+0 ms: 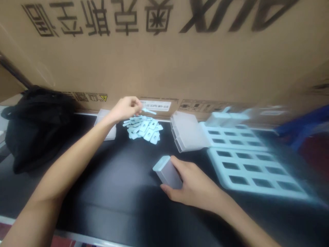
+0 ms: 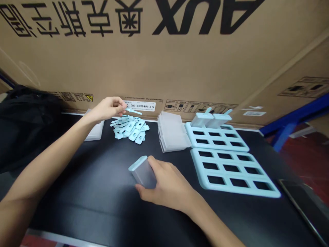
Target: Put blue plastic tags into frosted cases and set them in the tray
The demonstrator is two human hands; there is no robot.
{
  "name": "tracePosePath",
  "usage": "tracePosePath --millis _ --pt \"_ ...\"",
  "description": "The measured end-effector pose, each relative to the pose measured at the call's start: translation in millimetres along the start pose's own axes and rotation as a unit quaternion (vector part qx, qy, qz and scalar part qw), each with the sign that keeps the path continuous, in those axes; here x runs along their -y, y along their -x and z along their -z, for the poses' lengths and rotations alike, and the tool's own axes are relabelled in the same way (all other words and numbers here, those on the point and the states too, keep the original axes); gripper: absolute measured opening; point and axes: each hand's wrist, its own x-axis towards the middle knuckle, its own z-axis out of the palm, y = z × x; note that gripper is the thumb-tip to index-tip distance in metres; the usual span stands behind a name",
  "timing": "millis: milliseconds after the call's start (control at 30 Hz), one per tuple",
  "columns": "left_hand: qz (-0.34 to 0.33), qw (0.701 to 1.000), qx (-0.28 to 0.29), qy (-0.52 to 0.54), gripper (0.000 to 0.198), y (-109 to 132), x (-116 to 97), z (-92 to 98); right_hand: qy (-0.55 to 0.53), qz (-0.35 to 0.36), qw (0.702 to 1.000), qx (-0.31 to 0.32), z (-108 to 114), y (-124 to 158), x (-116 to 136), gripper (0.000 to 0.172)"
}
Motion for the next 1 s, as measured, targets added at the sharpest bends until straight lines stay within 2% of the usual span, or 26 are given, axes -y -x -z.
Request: tracePosePath --millis 100,333,500,633,700,733,767,800,833,900,933,1000 --pt "0.014 0.998 0.008 -0.053 0.005 -4.2 9.8 -1.5 -0.003 0.007 1.000 0.012 -2.2 0.5 2.6 0.032" --pt "0.002 0.984 0.016 -0.175 0.011 -3.9 12.3 0.5 -0.009 0.024 0.999 0.022 -6.5 -0.1 -1.0 0.033" --pt "0.009 0.971 0.049 -0.235 0.018 -2.4 14.2 1.8 -0.012 0.027 0.999 0.039 -8.1 0.6 -1.3 0.033" --pt "0.031 0.950 0.008 -0.312 0.017 2.6 3.9 4.6 -0.008 0.028 0.999 0.043 -8.2 1.0 -1.6 0.033" --pt "0.009 0.949 0.000 -0.314 0.018 10.2 -8.8 4.9 -0.004 0.029 0.999 0.042 -8.6 1.1 -2.0 0.033" --pt "-0.014 0.955 0.026 -0.295 0.021 16.1 -17.0 3.9 -0.003 0.031 0.999 0.042 -8.8 1.2 -2.3 0.033" --pt "-0.043 0.960 0.076 -0.264 0.027 23.4 -26.0 1.8 -0.001 0.033 0.999 0.040 -9.0 1.4 -2.6 0.032" --pt "-0.075 0.959 0.152 -0.226 0.033 31.9 -35.5 -1.4 0.001 0.035 0.999 0.036 -9.1 1.6 -3.0 0.031" --pt "-0.098 0.946 0.247 -0.185 0.041 41.3 -44.9 -5.7 0.002 0.038 0.999 0.030 -9.1 1.9 -3.6 0.030" --pt "-0.140 0.890 0.412 -0.139 0.058 60.0 -61.5 -16.3 -0.007 0.050 0.999 0.020 -8.8 2.7 -4.8 0.030" --pt "-0.157 0.865 0.455 -0.142 0.064 68.2 -68.0 -21.7 -0.014 0.058 0.998 0.018 -8.6 3.1 -5.2 0.033" --pt "-0.187 0.836 0.486 -0.173 0.065 80.0 -76.4 -30.5 -0.026 0.072 0.997 0.024 -8.0 3.9 -5.4 0.045"
